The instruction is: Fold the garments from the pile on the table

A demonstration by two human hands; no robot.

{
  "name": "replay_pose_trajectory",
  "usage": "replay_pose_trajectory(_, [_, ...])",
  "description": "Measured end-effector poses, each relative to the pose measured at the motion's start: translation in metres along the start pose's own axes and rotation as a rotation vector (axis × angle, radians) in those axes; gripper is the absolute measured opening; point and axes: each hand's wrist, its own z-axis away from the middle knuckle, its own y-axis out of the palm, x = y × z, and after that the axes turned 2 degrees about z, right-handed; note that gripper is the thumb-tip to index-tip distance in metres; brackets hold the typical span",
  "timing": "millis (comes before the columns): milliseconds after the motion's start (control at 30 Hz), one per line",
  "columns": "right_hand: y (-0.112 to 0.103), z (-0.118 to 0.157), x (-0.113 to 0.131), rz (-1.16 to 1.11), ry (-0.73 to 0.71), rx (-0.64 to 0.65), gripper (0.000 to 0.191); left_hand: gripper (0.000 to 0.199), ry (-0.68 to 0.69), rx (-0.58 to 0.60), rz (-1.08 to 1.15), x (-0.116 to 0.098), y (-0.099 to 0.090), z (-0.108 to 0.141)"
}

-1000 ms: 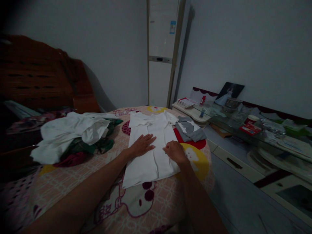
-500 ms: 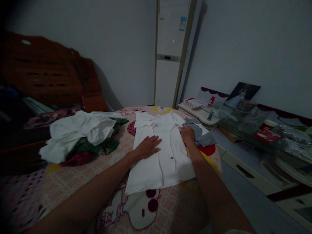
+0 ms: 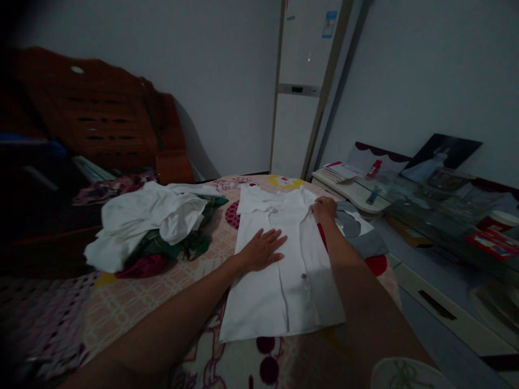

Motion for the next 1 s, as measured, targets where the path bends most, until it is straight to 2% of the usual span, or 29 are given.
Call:
replay_pose_trajectory(100, [-0.004, -0.009, 0.013, 0.037, -0.111, -0.024, 0.034, 0.064, -0.002, -0.001, 0.003, -0.001, 0.000, 0.000])
replay_pose_trajectory(200, [-0.001, -0.012, 0.026, 0.012, -0.200, 0.062, 0.041, 0.064, 0.003, -0.018, 0.004, -0.002, 0.001, 0.000])
replay_pose_trajectory(467, [0.028, -0.012, 0.049, 0.116, -0.395, 0.271, 0.041, 0.064, -0.001, -0.043, 0.008, -0.003, 0.004, 0.000])
replay_pose_trajectory(700, [0.048, -0.002, 0.055, 0.069, -0.458, 0.360, 0.050, 0.065, 0.012, -0.027, 0.034, -0.003, 0.004, 0.000])
replay_pose_trajectory(833, [0.039, -0.003, 0.055, 0.018, -0.441, 0.378, 0.055, 0.065, 0.015, -0.024, 0.032, -0.002, 0.004, 0.000])
replay_pose_trajectory(1000, [0.008, -0.003, 0.053, -0.020, -0.327, 0.229, 0.042, 0.063, 0.006, -0.016, 0.001, -0.003, 0.002, 0.000])
